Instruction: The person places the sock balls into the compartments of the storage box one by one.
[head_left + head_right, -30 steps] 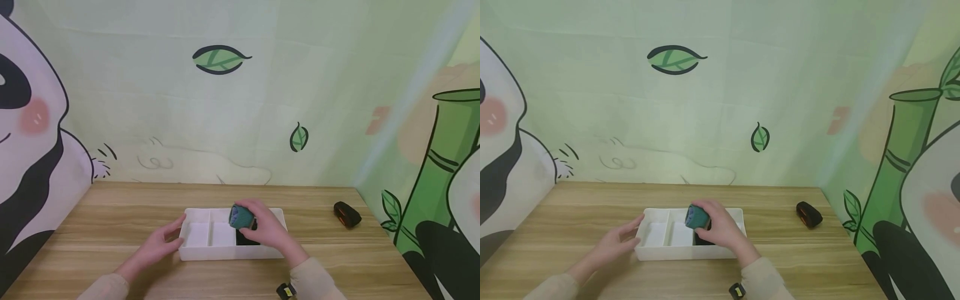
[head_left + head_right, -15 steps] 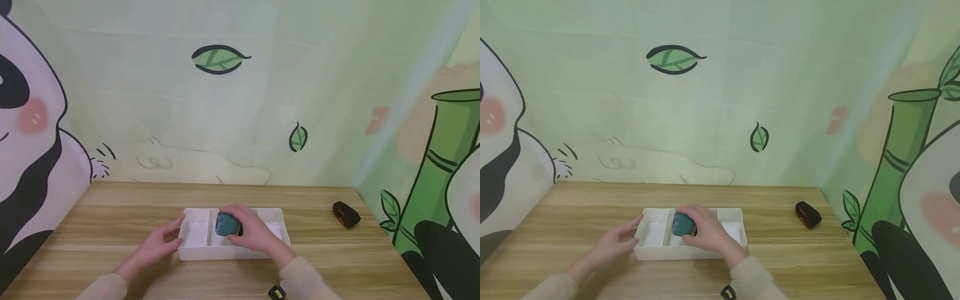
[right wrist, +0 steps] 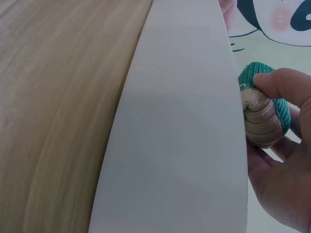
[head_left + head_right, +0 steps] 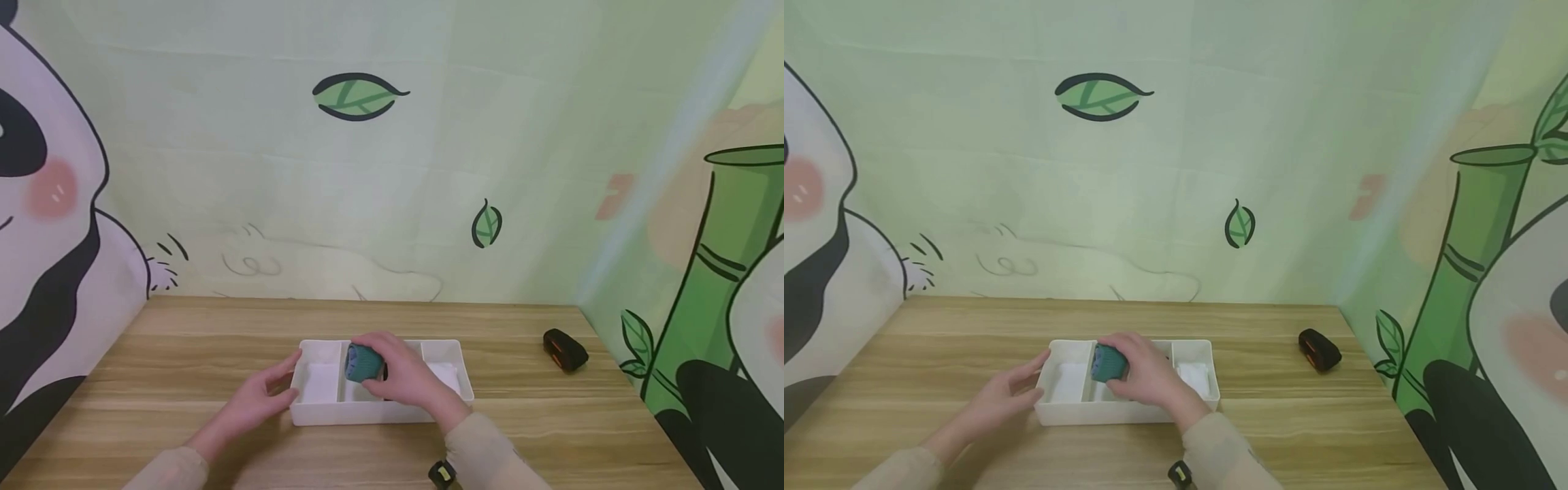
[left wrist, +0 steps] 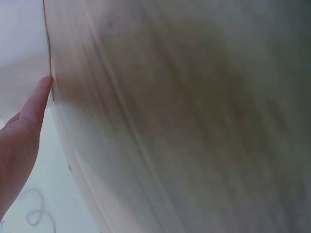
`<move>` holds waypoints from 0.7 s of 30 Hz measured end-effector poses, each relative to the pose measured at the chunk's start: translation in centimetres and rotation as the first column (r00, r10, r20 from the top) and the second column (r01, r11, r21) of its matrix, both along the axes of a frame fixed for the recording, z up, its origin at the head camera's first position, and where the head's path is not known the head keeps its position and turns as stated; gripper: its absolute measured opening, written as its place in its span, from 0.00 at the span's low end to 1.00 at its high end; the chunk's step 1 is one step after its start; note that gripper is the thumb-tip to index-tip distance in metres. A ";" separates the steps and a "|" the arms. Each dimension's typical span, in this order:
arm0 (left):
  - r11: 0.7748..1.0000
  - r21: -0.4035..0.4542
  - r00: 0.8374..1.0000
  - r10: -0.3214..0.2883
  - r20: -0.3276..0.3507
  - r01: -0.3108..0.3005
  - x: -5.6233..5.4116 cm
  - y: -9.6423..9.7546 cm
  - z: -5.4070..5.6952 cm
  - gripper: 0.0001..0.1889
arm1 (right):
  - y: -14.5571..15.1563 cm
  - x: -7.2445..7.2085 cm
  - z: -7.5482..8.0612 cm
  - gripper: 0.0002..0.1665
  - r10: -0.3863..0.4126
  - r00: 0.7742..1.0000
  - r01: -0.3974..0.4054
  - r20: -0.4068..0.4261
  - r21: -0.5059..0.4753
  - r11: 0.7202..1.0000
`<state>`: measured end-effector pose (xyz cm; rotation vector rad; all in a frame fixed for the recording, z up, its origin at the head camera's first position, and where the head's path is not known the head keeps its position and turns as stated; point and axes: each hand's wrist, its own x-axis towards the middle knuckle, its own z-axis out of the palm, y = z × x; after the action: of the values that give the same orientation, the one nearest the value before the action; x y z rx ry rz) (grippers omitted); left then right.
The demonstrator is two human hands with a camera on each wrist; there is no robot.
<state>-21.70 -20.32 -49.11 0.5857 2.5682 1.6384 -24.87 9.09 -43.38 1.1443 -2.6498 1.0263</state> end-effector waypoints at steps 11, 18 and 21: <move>1.000 -0.018 1.000 0.008 0.012 -0.008 0.0 0.0 0.2 0.35 | -0.8 -0.5 -0.6 0.38 -0.003 1.000 0.002 0.019 0.049 0.999; 1.000 -0.021 1.000 0.014 0.018 -0.013 0.0 -0.1 0.3 0.35 | -1.0 -0.6 -0.6 0.39 -0.023 0.999 0.020 0.037 0.101 0.995; 1.000 -0.018 1.000 0.008 0.012 -0.008 0.0 -0.1 0.2 0.35 | -1.0 -0.5 -0.3 0.39 -0.024 0.998 0.016 0.056 0.134 0.991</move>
<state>-21.69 -20.39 -48.93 0.5631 2.5776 1.6148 -25.36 8.13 -43.67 1.1258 -2.8069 0.9046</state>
